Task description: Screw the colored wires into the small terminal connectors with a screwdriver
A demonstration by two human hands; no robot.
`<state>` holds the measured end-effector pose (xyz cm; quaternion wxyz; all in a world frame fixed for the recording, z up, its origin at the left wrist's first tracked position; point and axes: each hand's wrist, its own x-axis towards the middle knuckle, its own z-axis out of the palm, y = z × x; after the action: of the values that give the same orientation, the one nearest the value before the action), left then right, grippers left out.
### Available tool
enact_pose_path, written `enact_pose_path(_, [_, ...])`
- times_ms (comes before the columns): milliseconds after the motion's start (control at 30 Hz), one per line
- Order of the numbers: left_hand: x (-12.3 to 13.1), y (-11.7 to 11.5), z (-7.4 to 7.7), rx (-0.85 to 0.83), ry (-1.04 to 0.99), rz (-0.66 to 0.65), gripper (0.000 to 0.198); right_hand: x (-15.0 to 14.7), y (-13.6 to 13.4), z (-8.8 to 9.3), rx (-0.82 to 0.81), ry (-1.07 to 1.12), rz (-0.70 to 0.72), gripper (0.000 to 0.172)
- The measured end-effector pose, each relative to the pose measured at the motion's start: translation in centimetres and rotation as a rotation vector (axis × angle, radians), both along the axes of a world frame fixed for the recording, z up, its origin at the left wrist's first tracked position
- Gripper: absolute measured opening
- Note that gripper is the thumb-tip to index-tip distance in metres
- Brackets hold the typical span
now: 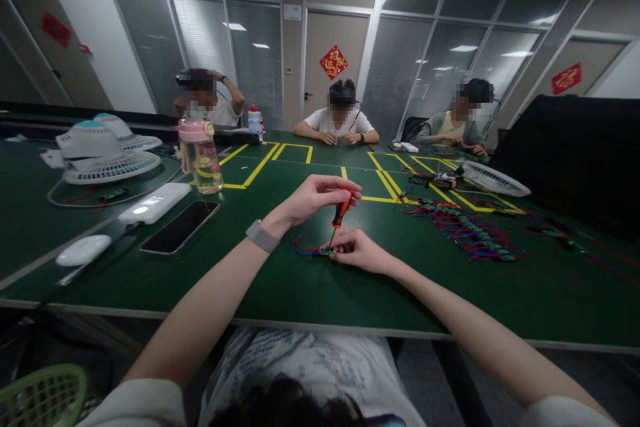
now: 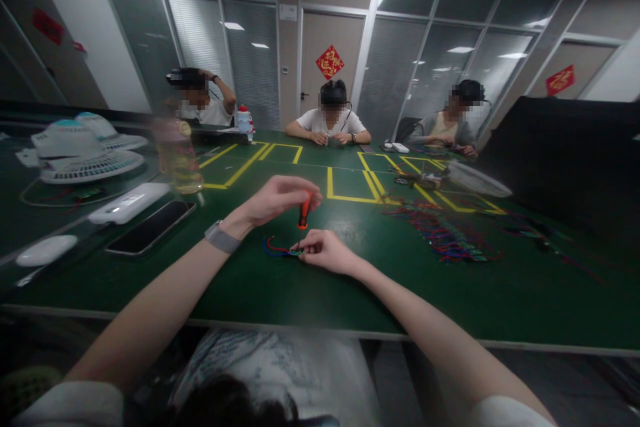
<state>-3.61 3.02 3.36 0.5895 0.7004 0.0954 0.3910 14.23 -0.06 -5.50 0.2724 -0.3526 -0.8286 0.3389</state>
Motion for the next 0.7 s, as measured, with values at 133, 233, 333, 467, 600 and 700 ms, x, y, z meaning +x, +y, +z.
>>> enact_pose_path(133, [0.12,-0.02,0.17,0.100,0.048,0.163,0.019,0.03,-0.06,0.03,0.004,-0.007,-0.008,0.027])
enact_pose_path(233, [0.07,-0.08,0.39,0.183,0.087,0.256,0.020,0.08,-0.07,-0.01,0.009,-0.008,-0.011,0.027])
enact_pose_path(333, [-0.09,0.04,0.51,0.208,0.103,0.237,0.025,0.12,-0.04,-0.02,0.006,-0.008,-0.009,0.026])
enact_pose_path(467, [-0.25,0.24,0.50,0.077,0.076,0.006,0.032,0.11,0.00,-0.01,0.007,-0.017,-0.004,0.026])
enact_pose_path(600, [-0.26,0.22,0.39,0.011,0.059,-0.081,0.035,0.07,-0.04,0.02,0.012,-0.014,-0.009,0.026])
enact_pose_path(700, [-0.22,0.24,0.20,0.029,0.023,-0.053,0.032,0.06,-0.10,0.04,0.008,-0.007,-0.010,0.025])
